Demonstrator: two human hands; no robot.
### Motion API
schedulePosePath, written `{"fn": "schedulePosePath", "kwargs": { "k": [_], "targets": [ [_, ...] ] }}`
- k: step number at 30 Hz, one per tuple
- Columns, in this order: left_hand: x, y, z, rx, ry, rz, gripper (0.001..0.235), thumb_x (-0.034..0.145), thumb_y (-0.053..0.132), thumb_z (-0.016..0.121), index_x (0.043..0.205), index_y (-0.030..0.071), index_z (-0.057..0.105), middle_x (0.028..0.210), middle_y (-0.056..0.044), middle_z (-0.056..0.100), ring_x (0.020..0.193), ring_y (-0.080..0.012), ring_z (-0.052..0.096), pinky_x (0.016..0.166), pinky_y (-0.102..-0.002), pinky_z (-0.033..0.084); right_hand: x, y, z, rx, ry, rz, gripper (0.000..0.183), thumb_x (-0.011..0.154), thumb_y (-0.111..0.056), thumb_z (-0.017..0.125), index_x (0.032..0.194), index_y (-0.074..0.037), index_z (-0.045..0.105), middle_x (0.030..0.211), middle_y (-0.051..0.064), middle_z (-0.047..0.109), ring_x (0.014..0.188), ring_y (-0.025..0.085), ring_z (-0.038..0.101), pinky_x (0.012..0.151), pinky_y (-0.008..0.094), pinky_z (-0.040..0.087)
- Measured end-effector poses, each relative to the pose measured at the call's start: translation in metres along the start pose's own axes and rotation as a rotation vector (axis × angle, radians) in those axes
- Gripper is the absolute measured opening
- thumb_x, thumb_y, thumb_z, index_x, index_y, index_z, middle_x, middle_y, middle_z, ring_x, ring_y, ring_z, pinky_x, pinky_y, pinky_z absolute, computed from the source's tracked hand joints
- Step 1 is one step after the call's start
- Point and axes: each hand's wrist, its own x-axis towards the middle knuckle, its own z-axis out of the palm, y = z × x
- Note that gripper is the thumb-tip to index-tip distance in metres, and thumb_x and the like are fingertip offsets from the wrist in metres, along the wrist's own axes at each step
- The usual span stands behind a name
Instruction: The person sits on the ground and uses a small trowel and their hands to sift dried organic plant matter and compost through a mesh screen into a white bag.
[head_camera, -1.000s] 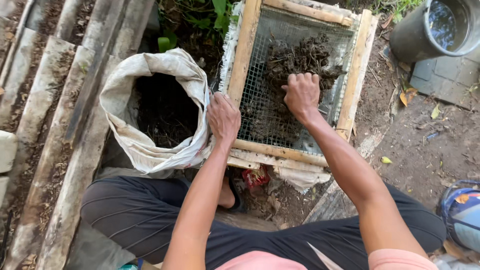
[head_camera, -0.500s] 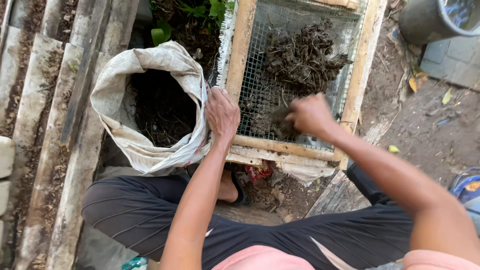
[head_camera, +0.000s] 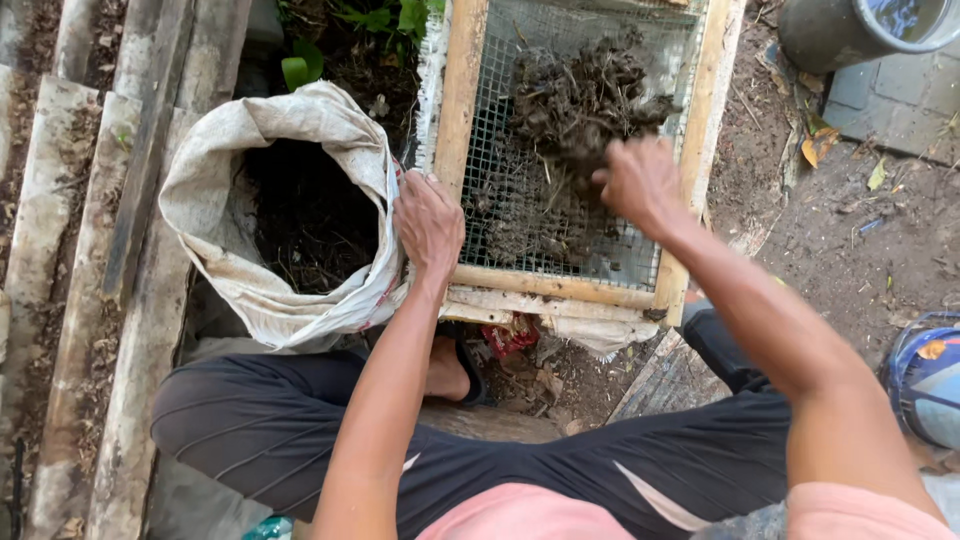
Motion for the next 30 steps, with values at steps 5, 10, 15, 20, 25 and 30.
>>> {"fn": "schedulePosePath", "kwargs": {
  "k": [5, 10, 15, 20, 25, 30],
  "targets": [
    [0.0, 0.003, -0.002, -0.005, 0.001, -0.026, 0.035, 0.11, 0.029, 0.021, 0.111, 0.009, 0.05, 0.08, -0.007, 0.054, 0.08, -0.0286, 0.065, 0.074, -0.044, 0.053, -0.011, -0.038, -0.06, 0.102, -0.075, -0.02, 0.039, 0.082, -0.051, 0.079, 0.089, -0.013, 0.072, 0.078, 0.008, 0.072, 0.082, 0.031, 0.07, 0.08, 0.044, 0.044],
    [-0.004, 0.006, -0.006, -0.027, -0.011, -0.029, 0.034, 0.109, 0.029, 0.021, 0.11, 0.01, 0.049, 0.083, -0.008, 0.054, 0.083, -0.0296, 0.064, 0.077, -0.046, 0.054, -0.029, -0.058, -0.017, 0.188, -0.106, -0.148, 0.042, 0.074, -0.054, 0.079, 0.081, -0.014, 0.07, 0.072, 0.01, 0.069, 0.075, 0.033, 0.07, 0.073, 0.047, 0.046],
    [-0.001, -0.001, -0.001, -0.029, -0.008, -0.009, 0.032, 0.11, 0.026, 0.022, 0.11, 0.008, 0.049, 0.086, -0.013, 0.057, 0.088, -0.0338, 0.066, 0.079, -0.049, 0.054, 0.016, -0.015, -0.053, 0.02, -0.047, 0.052, 0.033, 0.091, -0.044, 0.076, 0.088, -0.013, 0.069, 0.078, 0.008, 0.07, 0.078, 0.027, 0.066, 0.081, 0.039, 0.038],
    [-0.006, 0.003, -0.004, 0.041, 0.03, 0.005, 0.03, 0.108, 0.029, 0.027, 0.105, 0.008, 0.048, 0.088, -0.015, 0.058, 0.088, -0.0412, 0.068, 0.075, -0.055, 0.055, -0.027, -0.068, -0.029, 0.156, -0.062, -0.144, 0.038, 0.078, -0.049, 0.079, 0.083, -0.013, 0.069, 0.073, 0.01, 0.07, 0.076, 0.032, 0.069, 0.075, 0.044, 0.044],
    [-0.01, 0.006, -0.004, -0.008, 0.048, 0.027, 0.034, 0.109, 0.027, 0.021, 0.106, 0.009, 0.05, 0.083, -0.011, 0.057, 0.082, -0.034, 0.068, 0.075, -0.048, 0.056, -0.009, -0.02, -0.026, 0.01, 0.078, -0.053, 0.033, 0.084, -0.039, 0.082, 0.09, -0.008, 0.072, 0.079, 0.013, 0.072, 0.079, 0.033, 0.07, 0.078, 0.045, 0.043],
    [0.001, 0.006, -0.005, -0.035, 0.059, 0.01, 0.033, 0.109, 0.026, 0.022, 0.106, 0.008, 0.049, 0.082, -0.011, 0.057, 0.079, -0.0323, 0.066, 0.072, -0.047, 0.056, -0.021, -0.054, -0.081, 0.098, -0.084, -0.068, 0.033, 0.088, -0.041, 0.076, 0.098, -0.01, 0.071, 0.087, 0.013, 0.073, 0.089, 0.034, 0.07, 0.081, 0.044, 0.044]
  ]
}}
